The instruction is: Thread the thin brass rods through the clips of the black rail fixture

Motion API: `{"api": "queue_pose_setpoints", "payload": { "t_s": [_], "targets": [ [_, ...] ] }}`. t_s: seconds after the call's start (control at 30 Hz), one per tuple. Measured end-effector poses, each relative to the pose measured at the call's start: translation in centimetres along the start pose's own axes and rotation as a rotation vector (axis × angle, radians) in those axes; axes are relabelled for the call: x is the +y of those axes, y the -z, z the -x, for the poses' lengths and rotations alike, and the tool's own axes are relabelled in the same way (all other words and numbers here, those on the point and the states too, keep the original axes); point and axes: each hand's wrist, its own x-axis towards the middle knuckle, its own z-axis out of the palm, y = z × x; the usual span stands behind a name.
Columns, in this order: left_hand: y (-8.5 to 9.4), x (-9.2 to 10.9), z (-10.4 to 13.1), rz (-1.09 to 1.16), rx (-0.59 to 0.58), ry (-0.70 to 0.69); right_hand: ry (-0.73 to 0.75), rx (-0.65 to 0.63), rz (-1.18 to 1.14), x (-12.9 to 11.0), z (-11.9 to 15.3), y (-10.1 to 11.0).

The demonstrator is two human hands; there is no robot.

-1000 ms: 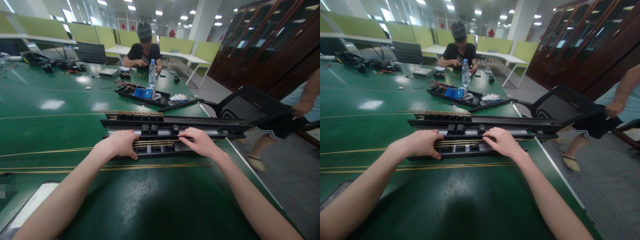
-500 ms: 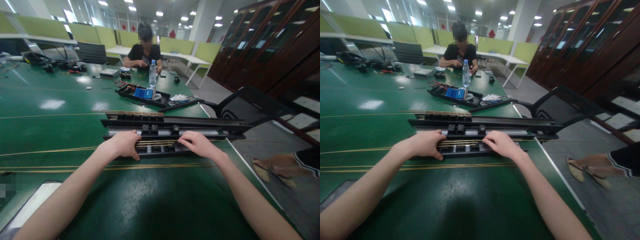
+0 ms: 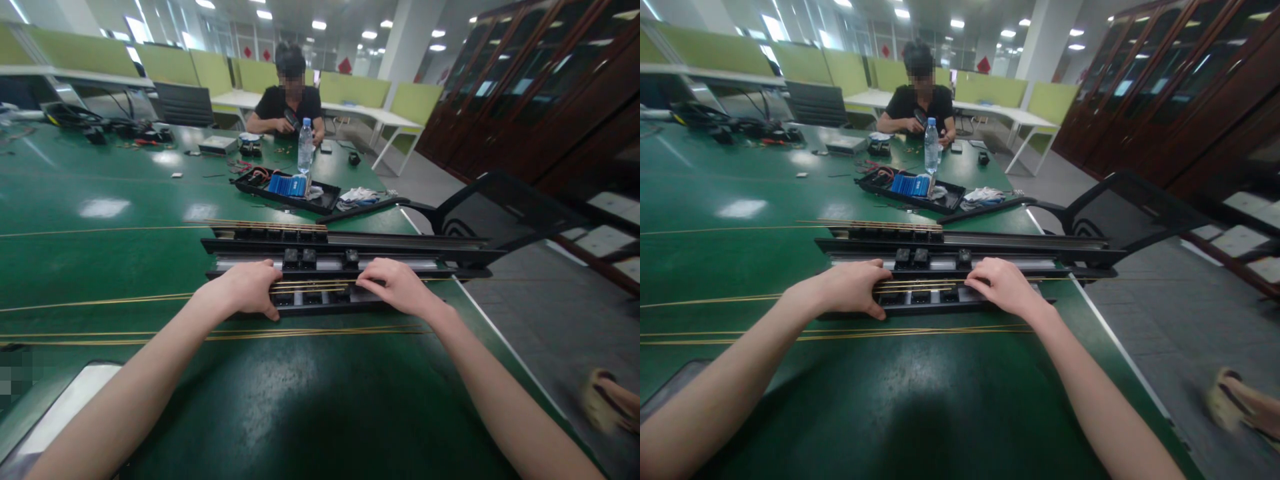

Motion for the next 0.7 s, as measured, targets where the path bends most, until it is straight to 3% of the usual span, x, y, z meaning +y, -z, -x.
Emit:
{"api": "queue_pose_setpoints", "payload": {
  "t_s": [0.7],
  "targets": [
    [-0.20, -0.11, -0.21, -0.012, -0.005, 0.005, 0.006, 0.024, 0.012, 0.04, -0.01, 0.25]
  ]
}}
